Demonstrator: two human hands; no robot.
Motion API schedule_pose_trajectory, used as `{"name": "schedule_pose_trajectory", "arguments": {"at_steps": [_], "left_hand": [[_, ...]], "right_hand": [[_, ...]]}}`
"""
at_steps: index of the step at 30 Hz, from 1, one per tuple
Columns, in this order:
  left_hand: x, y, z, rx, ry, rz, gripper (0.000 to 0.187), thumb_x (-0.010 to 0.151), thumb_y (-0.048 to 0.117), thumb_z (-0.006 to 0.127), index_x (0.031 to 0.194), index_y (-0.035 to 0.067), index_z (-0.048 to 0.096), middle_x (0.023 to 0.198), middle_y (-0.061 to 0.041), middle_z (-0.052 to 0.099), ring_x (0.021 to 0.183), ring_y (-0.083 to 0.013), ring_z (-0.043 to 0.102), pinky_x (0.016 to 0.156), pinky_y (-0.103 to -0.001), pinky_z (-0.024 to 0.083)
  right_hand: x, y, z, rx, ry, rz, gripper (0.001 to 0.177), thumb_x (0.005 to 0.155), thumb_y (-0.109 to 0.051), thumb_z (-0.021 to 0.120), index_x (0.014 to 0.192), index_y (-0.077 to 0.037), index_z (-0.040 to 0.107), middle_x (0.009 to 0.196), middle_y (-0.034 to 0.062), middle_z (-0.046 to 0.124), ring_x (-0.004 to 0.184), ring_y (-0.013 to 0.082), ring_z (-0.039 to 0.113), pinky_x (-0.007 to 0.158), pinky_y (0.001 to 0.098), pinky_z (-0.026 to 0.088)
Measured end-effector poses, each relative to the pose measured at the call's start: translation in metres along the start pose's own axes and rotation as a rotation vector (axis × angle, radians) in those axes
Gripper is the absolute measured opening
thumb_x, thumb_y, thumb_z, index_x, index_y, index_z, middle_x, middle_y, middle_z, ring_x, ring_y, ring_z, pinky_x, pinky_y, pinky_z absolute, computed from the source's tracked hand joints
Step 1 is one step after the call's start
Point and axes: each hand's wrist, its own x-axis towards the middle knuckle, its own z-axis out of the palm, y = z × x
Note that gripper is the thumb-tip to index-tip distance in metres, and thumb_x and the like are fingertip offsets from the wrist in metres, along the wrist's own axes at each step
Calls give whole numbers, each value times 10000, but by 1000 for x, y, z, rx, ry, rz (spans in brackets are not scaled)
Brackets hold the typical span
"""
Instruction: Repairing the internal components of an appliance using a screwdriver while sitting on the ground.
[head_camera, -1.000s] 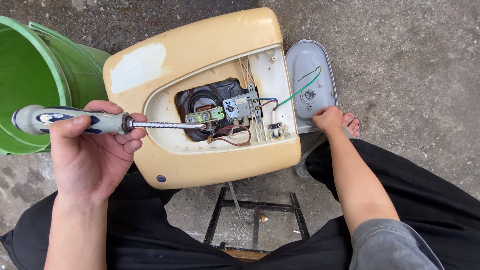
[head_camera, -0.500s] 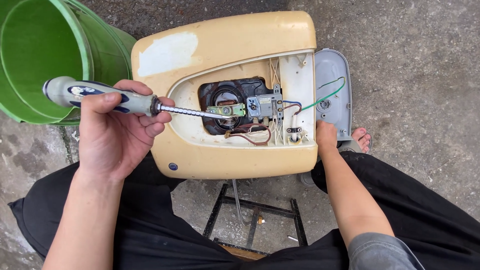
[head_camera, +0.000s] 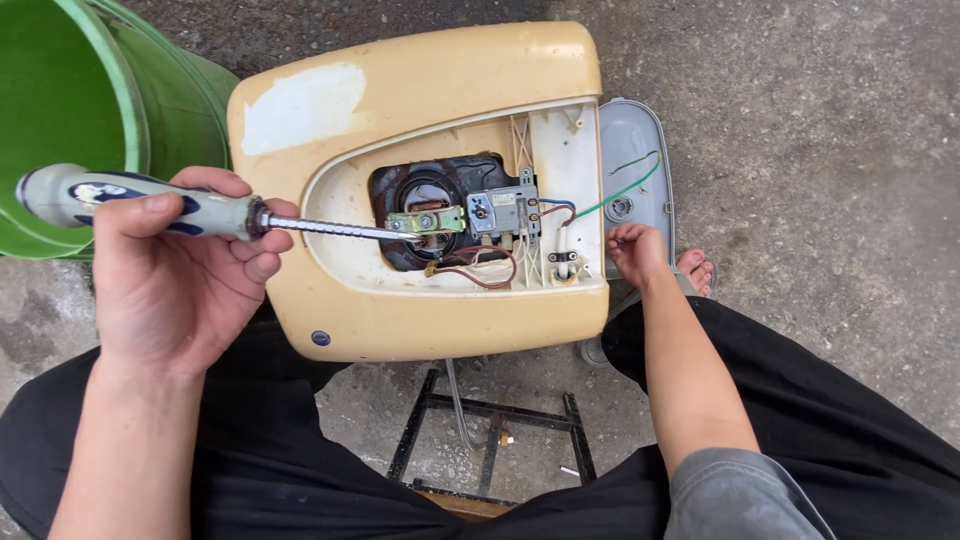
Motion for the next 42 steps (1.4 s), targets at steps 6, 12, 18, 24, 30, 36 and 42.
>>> {"name": "schedule_pose_trajectory", "arguments": {"at_steps": [6,12,18,24,30,36,42], "left_hand": [[2,-1,0,29,77,17,333,894,255,636,1083,6,750,1028,-299,736,797,-293,764,663,-272,636],[7,-4,1,39,58,-17,335,879,257,651,1078,3,740,1030,-332,721,786,-314,754,662,-280,617],[8,-2,-3,23,53,-8,348,887,252,655,1094,-16,737,1041,-329,726,807,-319,761,689,-298,633],[11,-2,-5,-19,8,-20,334,916,210,642,1114,-50,710,1061,-362,715,825,-361,763,755,-347,661],[12,3,-3,-6,56,-24,325,891,220,643,1077,-37,708,1029,-362,717,784,-350,752,695,-322,656],[10,9,2,-27,18,-30,326,893,214,618,1072,-45,705,1038,-369,714,782,-344,760,712,-327,658],[1,9,7,-19,-26,-36,331,888,221,644,1078,-44,704,1033,-382,703,775,-353,751,678,-305,648]], "right_hand": [[15,11,10,-69,-50,-93,123,574,-3,354,655,-75,412,630,56,293,554,164,232,504,275,168],[-39,-7,70,-1354,257,-405,285,787,-198,431,530,-116,336,621,85,225,800,225,228,659,416,280],[-20,10,60,-1908,204,-497,188,949,-220,453,984,-43,504,840,294,664,740,567,603,625,564,429],[78,56,-26,-2056,135,-687,129,948,-161,528,853,-159,615,851,93,727,808,373,697,672,487,499],[76,55,-32,-2023,107,-552,156,949,-118,517,835,-118,624,830,105,715,811,360,692,690,467,541],[4,6,48,-853,385,-125,391,959,-365,343,870,-71,583,922,171,624,825,272,465,741,455,396],[-27,-54,33,306,-183,-39,168,753,25,456,842,-112,492,793,35,502,522,93,234,494,229,175]]}}
